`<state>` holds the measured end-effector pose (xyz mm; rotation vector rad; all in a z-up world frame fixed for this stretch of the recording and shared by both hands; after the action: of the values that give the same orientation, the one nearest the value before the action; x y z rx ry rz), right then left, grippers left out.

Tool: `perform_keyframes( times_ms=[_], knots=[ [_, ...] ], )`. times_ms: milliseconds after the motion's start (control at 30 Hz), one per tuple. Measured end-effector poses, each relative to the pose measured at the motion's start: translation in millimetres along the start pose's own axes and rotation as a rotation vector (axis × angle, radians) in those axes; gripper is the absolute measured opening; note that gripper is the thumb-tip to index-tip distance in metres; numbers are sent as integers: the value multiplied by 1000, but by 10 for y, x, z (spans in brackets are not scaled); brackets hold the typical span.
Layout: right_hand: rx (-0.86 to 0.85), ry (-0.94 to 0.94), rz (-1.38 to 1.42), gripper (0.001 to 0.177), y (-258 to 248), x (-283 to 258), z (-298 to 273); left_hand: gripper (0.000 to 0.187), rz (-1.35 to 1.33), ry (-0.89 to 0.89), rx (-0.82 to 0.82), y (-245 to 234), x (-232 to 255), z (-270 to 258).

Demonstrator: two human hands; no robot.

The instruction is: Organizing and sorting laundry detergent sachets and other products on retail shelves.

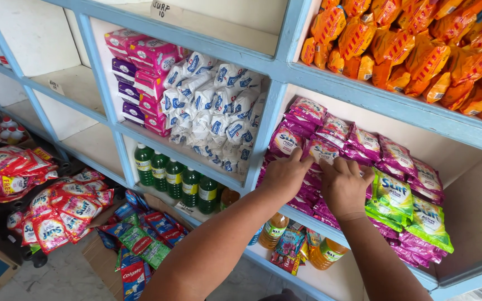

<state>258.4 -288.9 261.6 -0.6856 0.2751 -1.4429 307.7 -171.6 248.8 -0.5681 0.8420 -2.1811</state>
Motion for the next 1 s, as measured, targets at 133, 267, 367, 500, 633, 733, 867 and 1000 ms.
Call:
perform_keyframes(
  times_ms=[133, 267, 367, 500, 633, 733, 867, 1000],
  knots=[
    [38, 20, -22, 30, 62, 7, -60, 32, 34, -10, 20, -23, -6, -4],
    [6, 26, -67, 35, -24, -9, -69, 38, 32, 10, -18, -44, 4, -103],
    [-7, 15, -32, 41, -128, -70, 18, 45, 63, 37, 3, -55, 12, -176],
    [-49, -95, -68, 44, 24, -166, 93, 50, 157, 58, 51, -15, 4, -207],
    [-128, -88, -28, 45, 194, -128, 41, 42, 136, 12, -50, 47, -34, -233],
    [-153, -96, -33, 49, 4, -207, 25, 51, 140, 48, 4, -51, 1, -388],
    [-84, -79, 192, 53, -426, -344, -436, 53, -50, 125, 102, -213, -2, -895],
    [9, -40, 572, 25, -770, -457, -1356, 49, -189, 21, -40, 1, -391, -1643]
  ],
)
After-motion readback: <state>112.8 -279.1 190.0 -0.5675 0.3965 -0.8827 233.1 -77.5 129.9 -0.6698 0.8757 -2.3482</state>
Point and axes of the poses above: each hand's wrist, its own z-axis towards the middle knuckle, its own y-axis out of the palm, x = y × z, the point moved 8 cm from there along z, towards the middle knuckle, and after that the axes turned 2 degrees about z, right-handed, at the moved point
